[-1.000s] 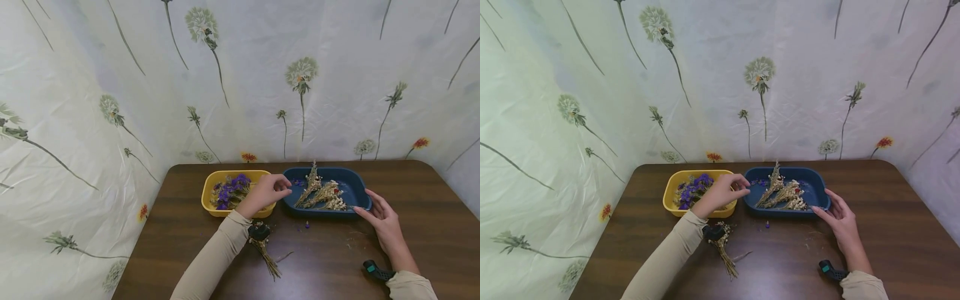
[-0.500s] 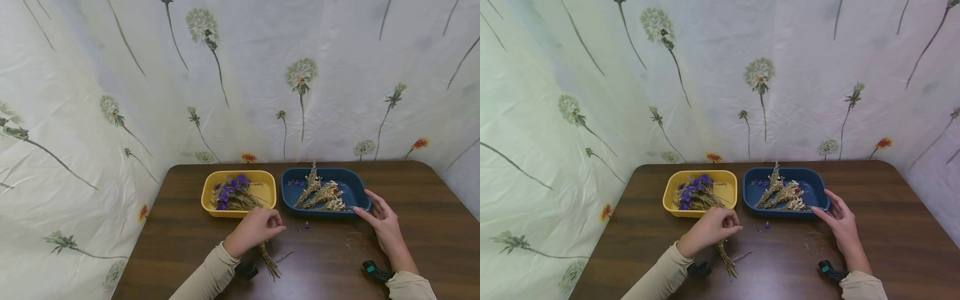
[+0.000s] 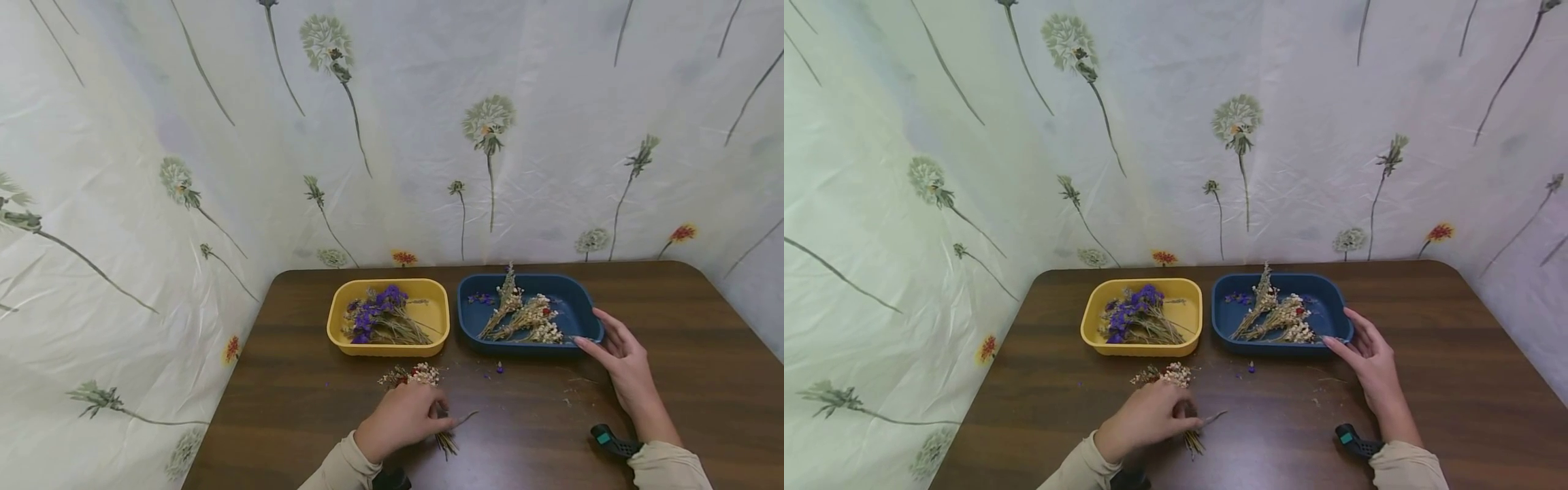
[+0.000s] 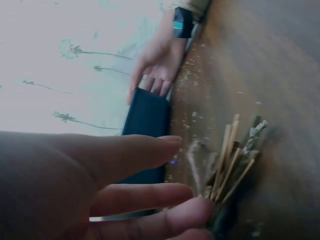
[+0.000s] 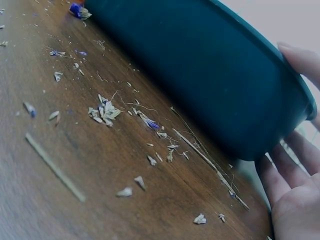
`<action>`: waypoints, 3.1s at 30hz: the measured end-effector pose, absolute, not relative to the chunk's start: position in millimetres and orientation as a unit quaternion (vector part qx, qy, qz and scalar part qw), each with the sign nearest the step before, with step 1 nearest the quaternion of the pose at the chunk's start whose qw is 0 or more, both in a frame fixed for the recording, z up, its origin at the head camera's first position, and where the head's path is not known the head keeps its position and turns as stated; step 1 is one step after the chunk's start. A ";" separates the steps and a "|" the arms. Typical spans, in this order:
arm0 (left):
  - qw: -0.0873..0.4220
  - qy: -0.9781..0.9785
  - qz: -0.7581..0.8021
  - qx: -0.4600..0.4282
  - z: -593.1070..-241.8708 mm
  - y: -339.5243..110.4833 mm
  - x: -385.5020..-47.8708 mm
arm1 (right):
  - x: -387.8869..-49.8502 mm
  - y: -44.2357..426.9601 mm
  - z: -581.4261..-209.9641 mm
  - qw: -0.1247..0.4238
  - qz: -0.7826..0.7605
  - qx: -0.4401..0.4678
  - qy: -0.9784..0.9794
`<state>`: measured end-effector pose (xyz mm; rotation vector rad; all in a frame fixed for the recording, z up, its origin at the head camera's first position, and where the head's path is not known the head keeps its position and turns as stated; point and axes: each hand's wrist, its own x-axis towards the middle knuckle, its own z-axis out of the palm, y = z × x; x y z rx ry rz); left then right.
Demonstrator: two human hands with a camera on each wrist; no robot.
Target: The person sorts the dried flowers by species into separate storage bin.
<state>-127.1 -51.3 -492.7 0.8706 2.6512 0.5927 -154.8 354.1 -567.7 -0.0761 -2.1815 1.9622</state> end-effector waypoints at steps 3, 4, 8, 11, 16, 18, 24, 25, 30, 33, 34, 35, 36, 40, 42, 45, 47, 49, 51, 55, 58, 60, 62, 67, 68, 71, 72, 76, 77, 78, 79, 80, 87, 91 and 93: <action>0.139 0.924 0.193 0.298 -497.7 -52.6 -122.7 | -154.7 354.3 -567.6 0.103 0.662 -0.030 -0.742; 0.136 0.925 0.190 0.300 -499.2 -52.8 -121.6 | -154.7 354.4 -567.6 0.103 0.662 -0.031 -0.742; 0.128 0.924 0.179 0.313 -502.1 -50.8 -117.5 | -154.1 354.5 -567.8 0.103 0.666 -0.032 -0.738; 0.134 0.918 0.171 0.332 -502.1 -49.0 -114.2 | -153.8 354.6 -567.9 0.103 0.668 -0.032 -0.736; 0.147 0.903 0.175 0.364 -500.7 -47.7 -112.2 | -154.1 354.4 -568.3 0.105 0.673 -0.030 -0.731; 0.145 0.898 0.181 0.375 -500.8 -48.0 -113.4 | -154.3 354.0 -568.4 0.104 0.675 -0.028 -0.730; 0.116 0.891 0.200 0.390 -505.5 -51.0 -118.9 | -154.8 353.2 -568.5 0.104 0.674 -0.025 -0.731; 0.107 0.893 0.203 0.386 -506.1 -51.4 -119.7 | -154.9 353.4 -568.6 0.105 0.674 -0.024 -0.731; 0.086 0.904 0.242 0.342 -508.3 -52.1 -124.1 | -154.8 354.3 -568.9 0.104 0.676 -0.024 -0.729; 0.102 0.902 0.269 0.323 -511.7 -51.6 -127.2 | -154.0 354.1 -569.3 0.103 0.674 -0.026 -0.731; 0.110 0.899 0.279 0.320 -512.8 -51.3 -128.1 | -153.9 353.7 -569.3 0.103 0.677 -0.026 -0.729; 0.119 0.895 0.289 0.318 -514.0 -50.9 -128.9 | -153.8 353.4 -569.3 0.103 0.676 -0.025 -0.729; 0.127 0.892 0.297 0.317 -515.7 -50.4 -129.7 | -153.9 353.3 -569.2 0.104 0.679 -0.025 -0.726; 0.148 0.879 0.328 0.313 -520.2 -48.0 -132.0 | -155.3 352.7 -567.6 0.108 0.682 -0.022 -0.723; 0.149 0.876 0.333 0.314 -522.1 -47.2 -132.8 | -155.6 352.8 -567.0 0.107 0.684 -0.023 -0.721; 0.152 0.875 0.337 0.313 -523.6 -46.4 -133.8 | -155.5 352.7 -567.0 0.106 0.679 -0.027 -0.726; 0.153 0.876 0.334 0.313 -524.2 -46.4 -134.6 | -155.0 353.1 -567.1 0.105 0.680 -0.028 -0.725; 0.160 0.875 0.336 0.310 -524.6 -46.6 -135.4 | -154.9 353.4 -567.2 0.105 0.676 -0.029 -0.728; 0.171 0.873 0.339 0.306 -524.0 -46.9 -136.0 | -154.9 353.5 -567.2 0.105 0.679 -0.029 -0.726; 0.185 0.870 0.342 0.302 -521.3 -47.0 -136.8 | -155.3 353.3 -567.1 0.104 0.678 -0.029 -0.727; 0.183 0.872 0.339 0.303 -518.7 -46.5 -137.3 | -154.9 353.2 -566.7 0.104 0.681 -0.028 -0.724; 0.181 0.871 0.344 0.302 -517.0 -46.1 -137.6 | -154.9 353.3 -566.4 0.105 0.680 -0.026 -0.726; 0.177 0.870 0.347 0.304 -515.5 -45.4 -138.0 | -154.8 353.4 -566.3 0.105 0.684 -0.025 -0.721; 0.157 0.867 0.352 0.316 -511.6 -42.5 -138.9 | -154.9 354.1 -566.4 0.101 0.683 -0.024 -0.723; 0.153 0.866 0.353 0.318 -510.3 -41.9 -139.0 | -154.9 354.3 -566.4 0.100 0.683 -0.025 -0.723; 0.146 0.863 0.358 0.324 -505.4 -39.7 -139.7 | -154.9 354.7 -566.2 0.099 0.678 -0.027 -0.728; 0.142 0.863 0.359 0.327 -503.4 -39.0 -140.1 | -155.1 354.8 -566.3 0.099 0.677 -0.029 -0.729; 0.126 0.863 0.355 0.337 -493.9 -35.9 -143.0 | -155.8 354.7 -567.0 0.100 0.676 -0.029 -0.729; 0.121 0.864 0.353 0.339 -491.3 -34.8 -144.0 | -155.9 354.6 -567.1 0.101 0.679 -0.028 -0.727; 0.116 0.864 0.352 0.341 -488.8 -33.7 -145.3 | -156.0 354.6 -567.3 0.102 0.682 -0.026 -0.724; 0.113 0.864 0.354 0.340 -486.2 -32.7 -146.7 | -156.1 354.7 -567.7 0.104 0.684 -0.023 -0.722; 0.111 0.864 0.355 0.339 -483.7 -31.5 -148.3 | -156.2 354.7 -568.0 0.105 0.682 -0.021 -0.724; 0.107 0.861 0.369 0.333 -466.3 -21.0 -163.7 | -155.7 354.6 -567.8 0.106 0.679 -0.017 -0.726; 0.123 0.860 0.378 0.319 -459.0 -14.3 -174.0 | -156.1 354.1 -566.8 0.103 0.678 -0.022 -0.727; 0.128 0.861 0.380 0.312 -456.9 -10.6 -179.6 | -156.4 353.9 -566.9 0.104 0.672 -0.023 -0.733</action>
